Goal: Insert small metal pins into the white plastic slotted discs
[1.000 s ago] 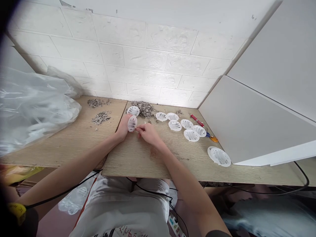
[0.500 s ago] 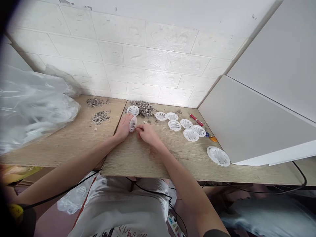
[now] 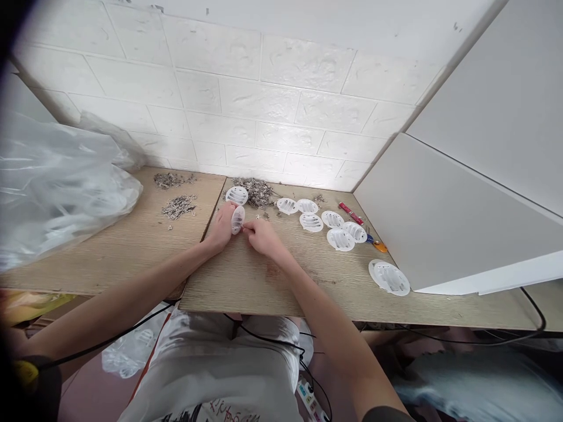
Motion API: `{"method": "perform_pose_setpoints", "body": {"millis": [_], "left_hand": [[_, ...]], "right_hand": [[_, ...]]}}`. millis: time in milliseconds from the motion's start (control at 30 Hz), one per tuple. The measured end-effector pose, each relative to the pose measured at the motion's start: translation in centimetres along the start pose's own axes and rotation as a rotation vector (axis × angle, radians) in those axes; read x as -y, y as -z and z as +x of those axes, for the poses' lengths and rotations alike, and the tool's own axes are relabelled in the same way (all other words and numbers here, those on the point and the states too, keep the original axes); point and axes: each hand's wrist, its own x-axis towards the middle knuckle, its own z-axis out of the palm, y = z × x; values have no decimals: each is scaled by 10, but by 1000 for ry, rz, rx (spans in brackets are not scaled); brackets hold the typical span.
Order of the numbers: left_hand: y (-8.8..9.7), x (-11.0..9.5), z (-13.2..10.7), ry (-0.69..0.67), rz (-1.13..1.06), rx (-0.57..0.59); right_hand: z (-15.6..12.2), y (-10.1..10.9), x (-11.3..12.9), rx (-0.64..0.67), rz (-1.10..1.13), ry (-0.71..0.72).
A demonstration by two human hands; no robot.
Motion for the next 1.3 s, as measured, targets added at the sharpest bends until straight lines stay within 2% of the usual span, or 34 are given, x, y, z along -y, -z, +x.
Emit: {"method": "perform_pose_setpoints", "body": {"millis": [467, 667, 800, 933, 1067, 1300], "left_hand": [[1, 2, 2, 35, 26, 64], [2, -12, 7, 220, -161, 78], [8, -14, 17, 421, -410, 109], [15, -13, 23, 505, -504, 154], [18, -17, 21, 521, -485, 173], [19, -10, 16, 456, -317, 194]], "right_hand": [[0, -1, -5, 24, 107, -24], [-1, 2, -5, 9, 114, -33], [-1, 7, -10, -99, 310, -152], [3, 7, -19, -241, 546, -221], [7, 4, -25, -308, 721, -144], [10, 5, -26, -239, 1070, 65]]}}
